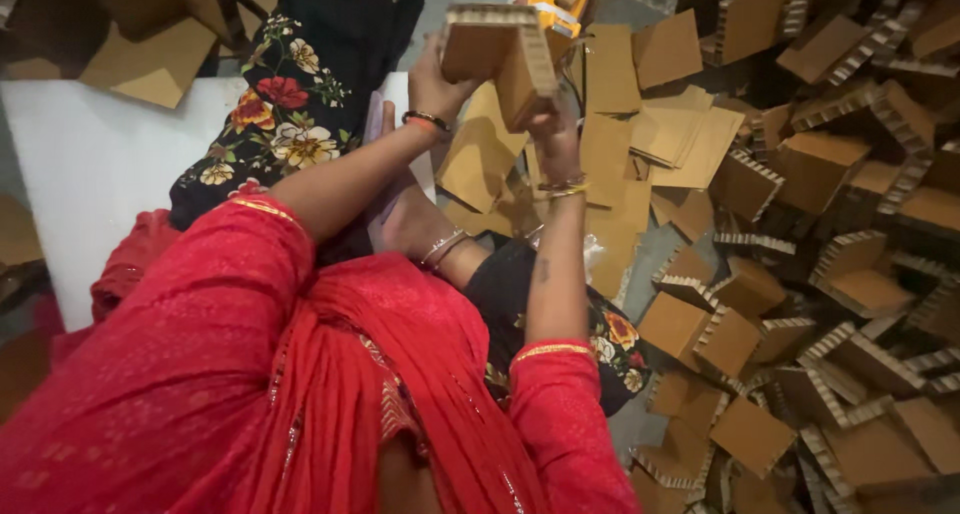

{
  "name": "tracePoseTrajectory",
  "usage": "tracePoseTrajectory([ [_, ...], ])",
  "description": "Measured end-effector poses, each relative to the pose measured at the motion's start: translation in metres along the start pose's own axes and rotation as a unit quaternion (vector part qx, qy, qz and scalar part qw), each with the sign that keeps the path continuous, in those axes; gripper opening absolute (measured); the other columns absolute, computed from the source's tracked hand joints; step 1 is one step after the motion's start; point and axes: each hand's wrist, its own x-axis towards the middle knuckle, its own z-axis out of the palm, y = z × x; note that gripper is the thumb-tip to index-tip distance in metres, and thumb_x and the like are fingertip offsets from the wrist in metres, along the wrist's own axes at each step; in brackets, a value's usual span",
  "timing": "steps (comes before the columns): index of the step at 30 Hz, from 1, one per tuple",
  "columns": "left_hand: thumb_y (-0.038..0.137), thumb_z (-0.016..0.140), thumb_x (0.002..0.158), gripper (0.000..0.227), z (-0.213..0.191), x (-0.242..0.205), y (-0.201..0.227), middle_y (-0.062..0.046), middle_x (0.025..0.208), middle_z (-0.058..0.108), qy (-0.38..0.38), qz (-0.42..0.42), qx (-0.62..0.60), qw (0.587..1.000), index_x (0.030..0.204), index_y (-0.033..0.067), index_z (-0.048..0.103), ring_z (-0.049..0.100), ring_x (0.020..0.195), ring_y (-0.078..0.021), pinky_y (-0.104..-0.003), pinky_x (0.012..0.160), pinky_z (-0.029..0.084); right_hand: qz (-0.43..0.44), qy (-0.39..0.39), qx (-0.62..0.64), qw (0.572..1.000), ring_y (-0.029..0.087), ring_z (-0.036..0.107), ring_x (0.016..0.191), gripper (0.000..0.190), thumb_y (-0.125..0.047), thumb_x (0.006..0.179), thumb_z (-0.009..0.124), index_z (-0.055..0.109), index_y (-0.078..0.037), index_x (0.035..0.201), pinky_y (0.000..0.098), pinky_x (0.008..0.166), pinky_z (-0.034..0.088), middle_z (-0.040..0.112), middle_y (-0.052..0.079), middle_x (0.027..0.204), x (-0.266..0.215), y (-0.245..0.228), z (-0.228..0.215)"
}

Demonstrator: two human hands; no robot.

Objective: The person sits on the floor surrounded by cardboard pieces and assembles small boxes. They pick up flat cardboard sheets, fold them into box shapes, and secure the edges using a yellow tape dispenser. The finished boxes are placed into a pile on the floor.

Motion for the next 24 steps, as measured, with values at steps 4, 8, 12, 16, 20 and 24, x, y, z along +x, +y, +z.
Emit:
tracePoseTrajectory([
  [4,0.034,0.091,0.077,0.059,0.013,-0.019,-0.004,-0.011,0.106,0.082,-0.056,-0.303,-0.127,0.943,0.122,0.0021,0.07,0.079,0.085,-0.0215,-0.033,0.067,0.065,-0.162,0.089,-0.342,0.921,0.026,0.068,0.11,0.067,-0.021,0.085,0.084,0.05,-0.008,0.141,0.0396,0.092,0.056,0.068,0.014,0.124,0.005,-0.003,0.057],
  [8,0.036,0.089,0.078,0.057,0.026,-0.029,0.01,-0.011,0.104,0.077,-0.184,-0.516,-0.197,0.813,0.122,0.0062,0.067,0.074,0.083,-0.0235,-0.036,0.068,0.06,-0.215,0.158,-0.489,0.831,0.029,0.072,0.105,0.049,-0.018,0.084,0.088,0.066,-0.011,0.128,0.0386,0.089,0.057,0.074,0.013,0.117,0.009,-0.013,0.05],
  [12,0.037,0.089,0.08,0.055,0.021,-0.024,0.021,-0.011,0.105,0.076,-0.438,-0.469,-0.221,0.734,0.12,0.0086,0.065,0.073,0.088,-0.0255,-0.038,0.075,0.059,-0.073,0.141,-0.529,0.833,0.031,0.073,0.094,0.044,-0.017,0.075,0.09,0.069,-0.012,0.114,0.0392,0.082,0.057,0.075,0.012,0.105,0.011,-0.013,0.004],
  [16,0.039,0.089,0.082,0.053,0.008,0.022,0.02,-0.011,0.106,0.075,-0.64,-0.14,-0.014,0.755,0.119,0.0109,0.064,0.072,0.094,-0.0275,-0.039,0.083,0.058,-0.023,0.054,-0.549,0.834,0.034,0.071,0.093,0.047,-0.009,0.071,0.086,0.07,-0.012,0.114,0.0401,0.08,0.056,0.074,0.014,0.104,0.016,0.013,-0.015],
  [20,0.038,0.087,0.062,0.074,-0.005,0.047,0.019,-0.02,0.111,0.068,-0.361,0.279,0.088,0.885,0.124,0.0094,0.058,0.066,0.1,-0.0389,-0.043,0.084,0.054,-0.033,0.037,-0.525,0.849,0.035,0.07,0.1,0.049,-0.006,0.071,0.084,0.068,-0.011,0.117,0.04,0.085,0.057,0.073,0.015,0.111,0.013,0.016,-0.011],
  [24,0.02,0.081,0.084,0.05,0.018,0.028,0.002,-0.019,0.113,0.068,-0.429,0.164,0.083,0.884,0.126,0.0112,0.055,0.065,0.103,-0.0425,-0.048,0.081,0.053,-0.021,0.003,-0.529,0.848,0.034,0.069,0.103,0.044,-0.009,0.077,0.085,0.067,-0.01,0.117,0.04,0.088,0.055,0.073,0.015,0.111,0.019,0.011,-0.007],
])
